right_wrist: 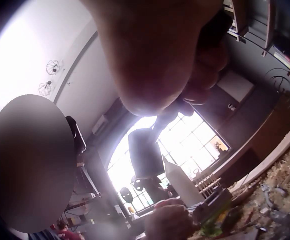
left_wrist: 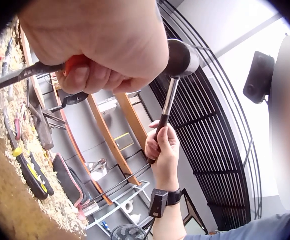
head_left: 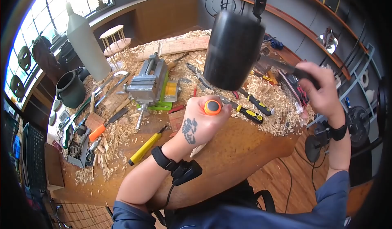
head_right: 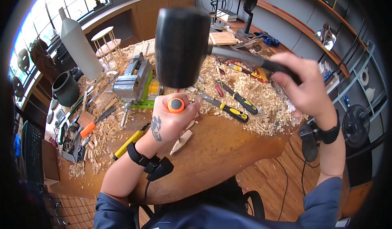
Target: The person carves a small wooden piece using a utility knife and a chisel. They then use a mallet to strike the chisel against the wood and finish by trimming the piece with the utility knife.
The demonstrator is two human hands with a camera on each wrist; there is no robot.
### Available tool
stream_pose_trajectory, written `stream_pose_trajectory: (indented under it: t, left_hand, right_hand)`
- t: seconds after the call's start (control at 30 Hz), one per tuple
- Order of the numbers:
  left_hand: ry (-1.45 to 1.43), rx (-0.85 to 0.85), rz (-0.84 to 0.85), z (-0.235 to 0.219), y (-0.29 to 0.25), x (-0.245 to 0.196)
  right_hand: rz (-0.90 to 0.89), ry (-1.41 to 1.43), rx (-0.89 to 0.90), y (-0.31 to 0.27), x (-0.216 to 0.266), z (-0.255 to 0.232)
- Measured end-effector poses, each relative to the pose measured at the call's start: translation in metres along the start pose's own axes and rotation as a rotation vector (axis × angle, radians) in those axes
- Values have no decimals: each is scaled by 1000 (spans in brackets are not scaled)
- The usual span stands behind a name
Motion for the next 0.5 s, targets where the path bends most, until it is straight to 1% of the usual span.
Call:
stream_pose_trajectory:
  t: [0.03,0.07,0.13,0.17,0.23,0.27,0.3,0.37,0.4,0.43,0.47,0.5]
  left_hand:
    - [-1,-26,0,-1,0,0]
    - [-2,-28,3,1,0,-2]
    - [-125,-54,112,3,-3,-15]
    - [-125,-55,110,2,-3,-14]
    - [-20,-35,-13,2,-2,1]
    - [5,-23,57,1,-1,-4]
    - [5,-20,57,1,0,-4]
    - [-11,-1,25,1,1,-2]
    - [-11,-2,25,1,2,1]
    - [84,-43,226,-1,3,-9]
    - [180,-84,427,-2,-1,-22]
    - [182,-85,428,-2,-2,-26]
  right_hand:
    - [-48,17,31,-4,3,6]
    - [13,-16,177,-8,5,14]
    - [-62,-58,100,-8,8,8]
    - [-81,-84,54,-6,9,2]
    - [-102,-158,2,4,15,-11]
    - [-117,-189,-38,7,17,-18]
    - [-46,-160,-40,10,13,-24]
    - [-158,-162,-135,10,21,-28]
    - [-182,-142,-95,7,21,-17]
    - [-206,-121,-57,1,24,-5]
    - [-152,-119,75,-5,23,12]
    - [-89,-105,85,-6,24,15]
Point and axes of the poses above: each hand's wrist, its own y-axis towards the middle knuckle, its own z-axis out of the palm, x = y × z, the point moved 9 cm from there along y, towards the middle knuckle, and after that the axes turned 9 degrees about -x, right-handed, at the moved point
